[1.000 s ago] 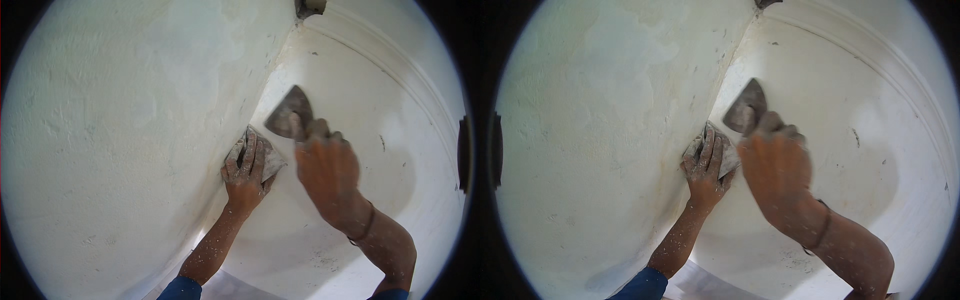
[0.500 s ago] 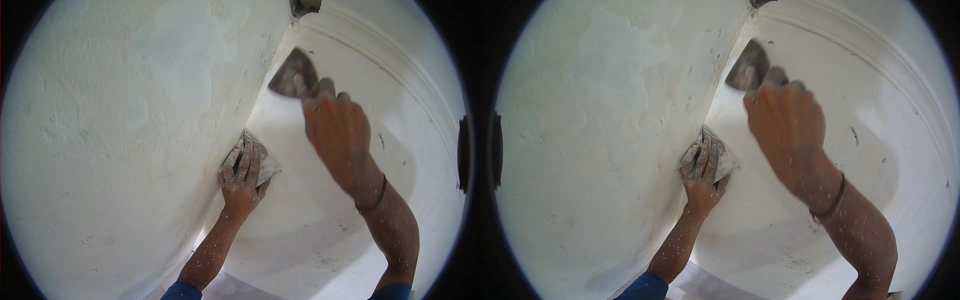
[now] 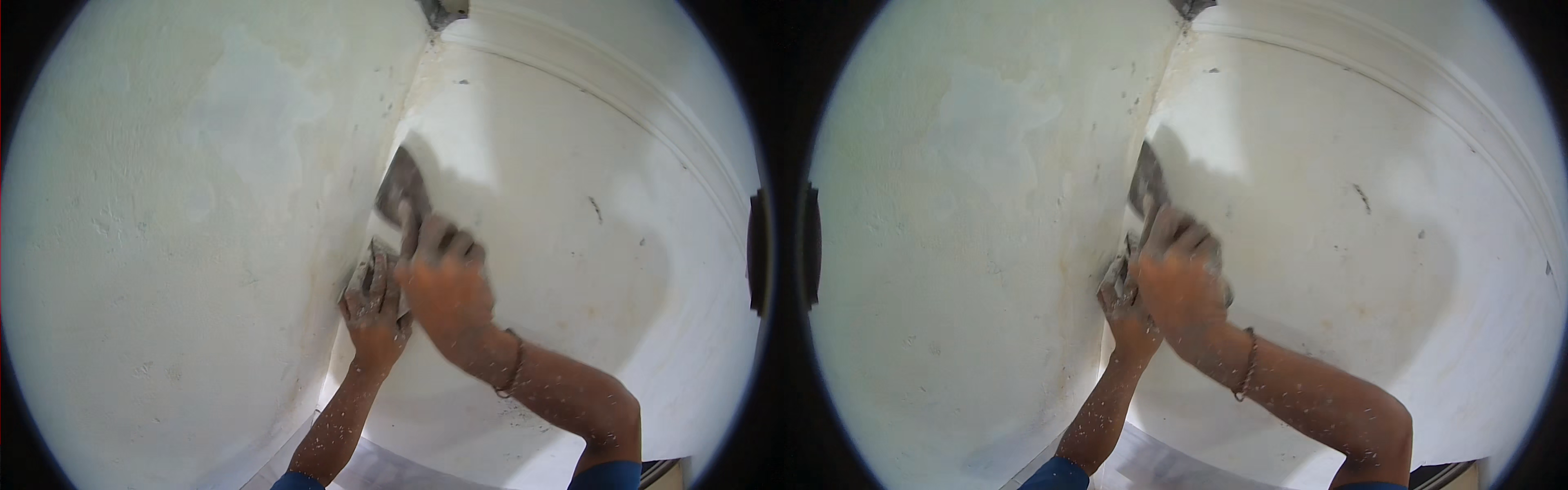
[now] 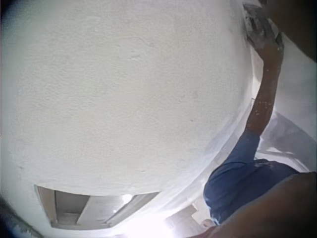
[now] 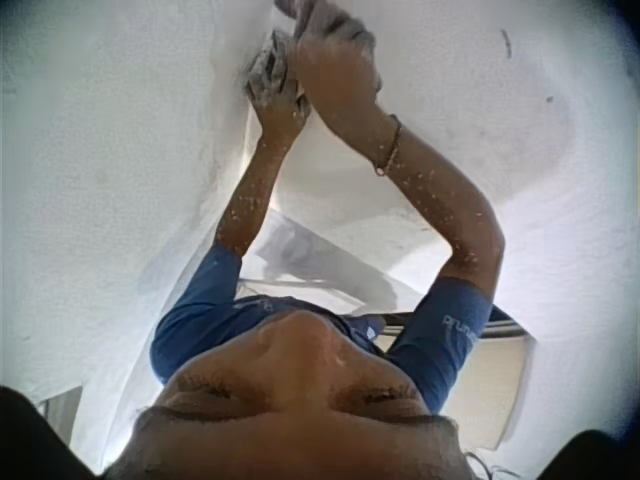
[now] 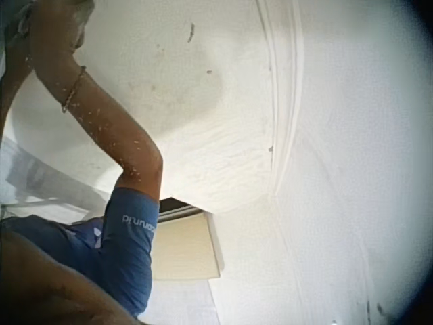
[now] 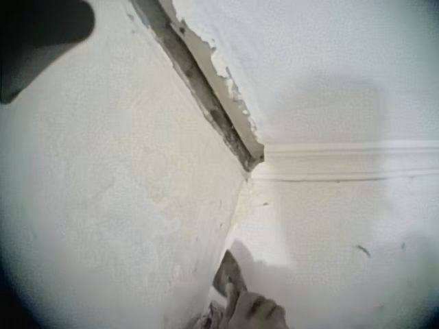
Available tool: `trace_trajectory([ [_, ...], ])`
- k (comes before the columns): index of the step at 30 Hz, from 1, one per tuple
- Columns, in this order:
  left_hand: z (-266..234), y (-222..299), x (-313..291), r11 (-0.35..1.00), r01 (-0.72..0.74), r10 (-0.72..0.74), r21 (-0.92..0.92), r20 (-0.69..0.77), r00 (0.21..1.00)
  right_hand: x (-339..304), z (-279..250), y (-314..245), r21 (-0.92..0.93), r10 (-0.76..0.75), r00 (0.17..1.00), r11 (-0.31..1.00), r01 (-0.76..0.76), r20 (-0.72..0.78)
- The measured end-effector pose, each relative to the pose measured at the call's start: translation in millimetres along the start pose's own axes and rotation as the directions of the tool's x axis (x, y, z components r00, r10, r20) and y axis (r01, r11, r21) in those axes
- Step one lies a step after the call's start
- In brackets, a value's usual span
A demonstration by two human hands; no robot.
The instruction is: The person scrapes loose paint or plaster from a wall and ceiling corner using a putty knife and a wall scraper.
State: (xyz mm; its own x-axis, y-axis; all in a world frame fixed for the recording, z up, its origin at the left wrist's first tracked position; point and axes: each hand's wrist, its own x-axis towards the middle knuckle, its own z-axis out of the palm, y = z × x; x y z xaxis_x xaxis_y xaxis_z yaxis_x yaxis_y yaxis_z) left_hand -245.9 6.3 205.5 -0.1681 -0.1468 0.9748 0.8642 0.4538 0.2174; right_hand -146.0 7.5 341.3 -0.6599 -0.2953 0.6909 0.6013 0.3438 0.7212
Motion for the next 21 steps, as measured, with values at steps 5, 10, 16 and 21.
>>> trace_trajectory([
  [5, -11.6, 5.5, -23.6, 0.998, 0.045, -0.042, -0.044, 0.079, 0.996, -34.7, -5.4, 6.3, 0.333, -0.137, 0.978, 0.940, 0.079, 0.156],
  [10, -20.8, 18.9, -1.7, 0.990, 0.055, -0.053, -0.131, 0.019, 0.998, -81.1, -20.1, 61.6, 0.608, 0.223, 0.973, 0.765, -0.215, 0.063],
  [16, 2.8, 20.1, 64.4, 0.969, -0.109, 0.098, -0.220, -0.063, 0.993, -215.9, 2.8, 97.9, 0.770, 0.671, 0.579, 0.019, -0.638, 0.463],
  [21, 18.5, 27.0, 175.3, 0.977, -0.164, 0.157, -0.136, -0.064, 0.986, -277.3, 36.1, 83.8, 0.869, 0.575, 0.688, -0.089, -0.486, 0.444],
])
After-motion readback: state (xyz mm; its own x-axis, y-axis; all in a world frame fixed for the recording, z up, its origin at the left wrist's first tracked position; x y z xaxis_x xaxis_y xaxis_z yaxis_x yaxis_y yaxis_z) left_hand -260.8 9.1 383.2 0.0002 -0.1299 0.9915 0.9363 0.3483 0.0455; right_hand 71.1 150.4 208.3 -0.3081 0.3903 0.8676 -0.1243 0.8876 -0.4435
